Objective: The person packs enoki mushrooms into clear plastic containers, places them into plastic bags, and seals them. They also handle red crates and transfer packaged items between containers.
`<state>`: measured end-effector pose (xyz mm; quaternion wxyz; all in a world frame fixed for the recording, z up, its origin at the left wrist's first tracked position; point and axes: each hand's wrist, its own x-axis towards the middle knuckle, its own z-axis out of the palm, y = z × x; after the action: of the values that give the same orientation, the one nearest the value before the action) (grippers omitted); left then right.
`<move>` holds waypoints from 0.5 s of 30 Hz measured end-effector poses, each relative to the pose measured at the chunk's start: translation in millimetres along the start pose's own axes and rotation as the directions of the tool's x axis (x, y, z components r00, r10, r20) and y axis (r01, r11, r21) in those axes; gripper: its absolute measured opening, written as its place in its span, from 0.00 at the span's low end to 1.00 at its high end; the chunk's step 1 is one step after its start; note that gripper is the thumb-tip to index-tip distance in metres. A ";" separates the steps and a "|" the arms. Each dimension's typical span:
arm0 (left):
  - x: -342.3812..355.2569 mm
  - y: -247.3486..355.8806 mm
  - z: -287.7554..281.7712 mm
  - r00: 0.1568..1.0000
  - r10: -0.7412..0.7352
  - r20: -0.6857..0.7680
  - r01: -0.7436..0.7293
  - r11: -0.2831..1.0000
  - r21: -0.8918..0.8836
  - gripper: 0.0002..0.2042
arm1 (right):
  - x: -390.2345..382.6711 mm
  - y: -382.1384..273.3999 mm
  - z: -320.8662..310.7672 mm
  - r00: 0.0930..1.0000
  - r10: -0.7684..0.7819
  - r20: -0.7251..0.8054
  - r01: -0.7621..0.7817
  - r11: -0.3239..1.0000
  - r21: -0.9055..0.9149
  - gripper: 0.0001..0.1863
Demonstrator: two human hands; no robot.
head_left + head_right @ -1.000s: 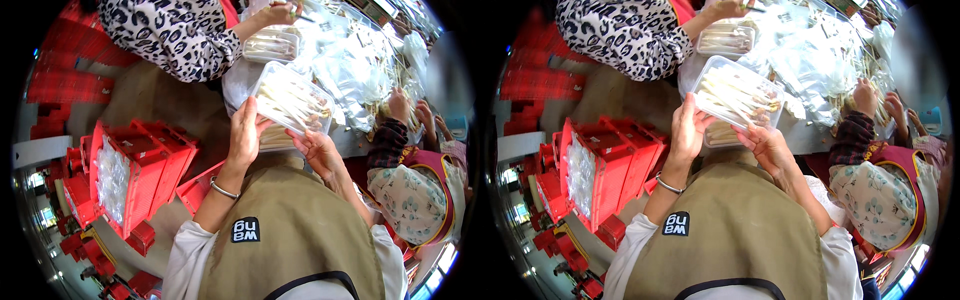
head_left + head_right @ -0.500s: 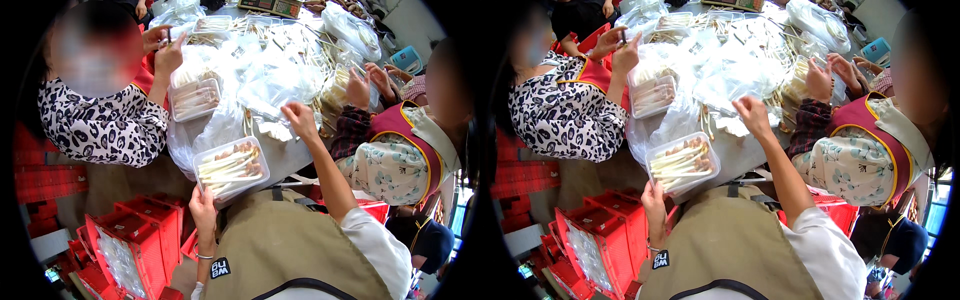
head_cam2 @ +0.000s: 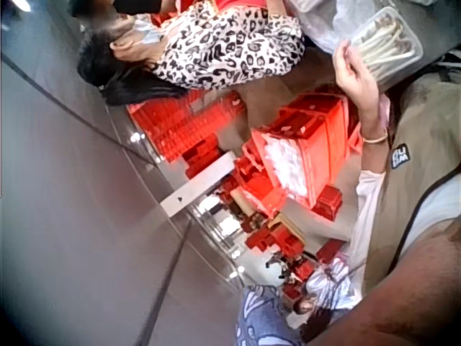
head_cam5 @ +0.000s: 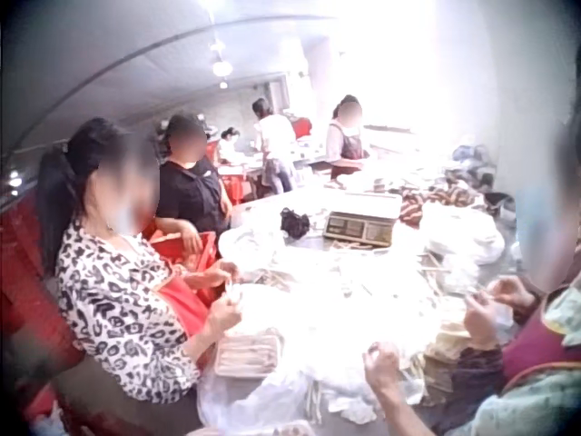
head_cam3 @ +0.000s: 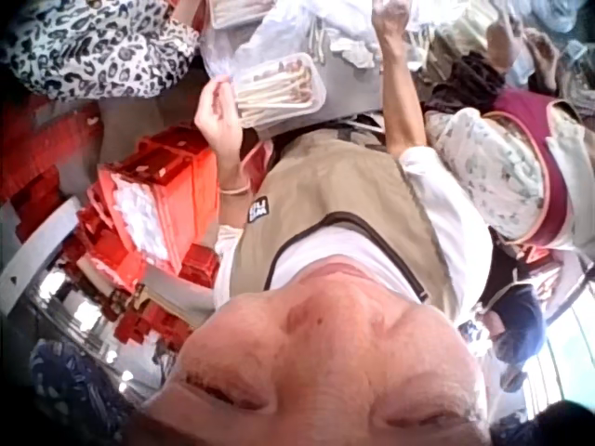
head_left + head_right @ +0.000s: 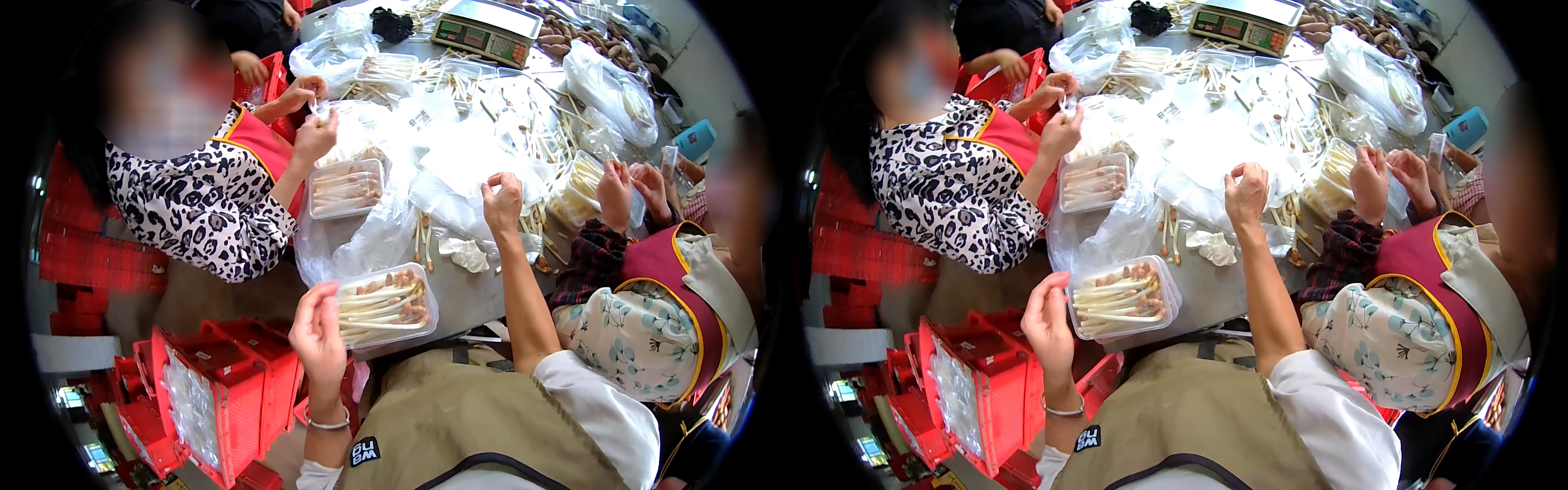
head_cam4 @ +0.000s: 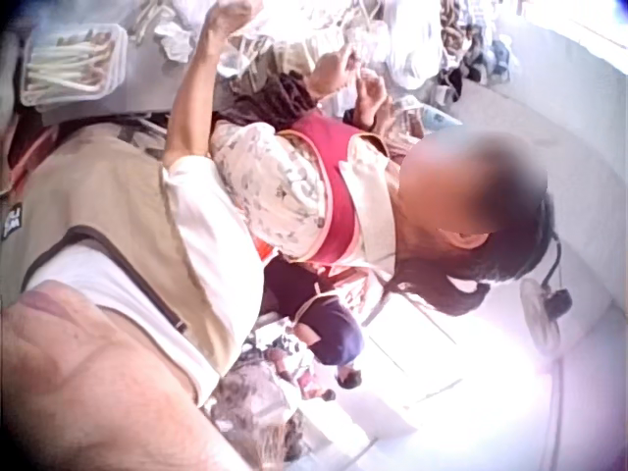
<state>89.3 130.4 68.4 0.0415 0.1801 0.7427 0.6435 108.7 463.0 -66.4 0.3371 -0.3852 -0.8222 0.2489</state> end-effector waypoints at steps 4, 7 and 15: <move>32.5 18.8 41.5 0.965 -0.145 0.218 0.166 0.983 -0.080 0.14 | 8.2 -3.9 -15.8 0.986 -0.131 -0.104 0.141 0.985 0.096 0.05; 70.6 7.4 78.0 0.950 -0.189 0.247 0.240 0.951 -0.194 0.23 | -6.6 -42.8 -37.1 0.954 -0.246 -0.170 0.284 0.923 0.261 0.02; 127.7 -18.0 102.2 0.671 -0.374 0.641 0.667 0.681 -0.301 0.16 | -55.6 -78.7 -98.5 0.866 -0.498 -0.055 0.444 0.713 0.543 0.08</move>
<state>-3.6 265.6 55.4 0.4805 0.1029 0.5203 0.6984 172.0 387.6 30.0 0.4437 -0.0400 -0.8044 0.3931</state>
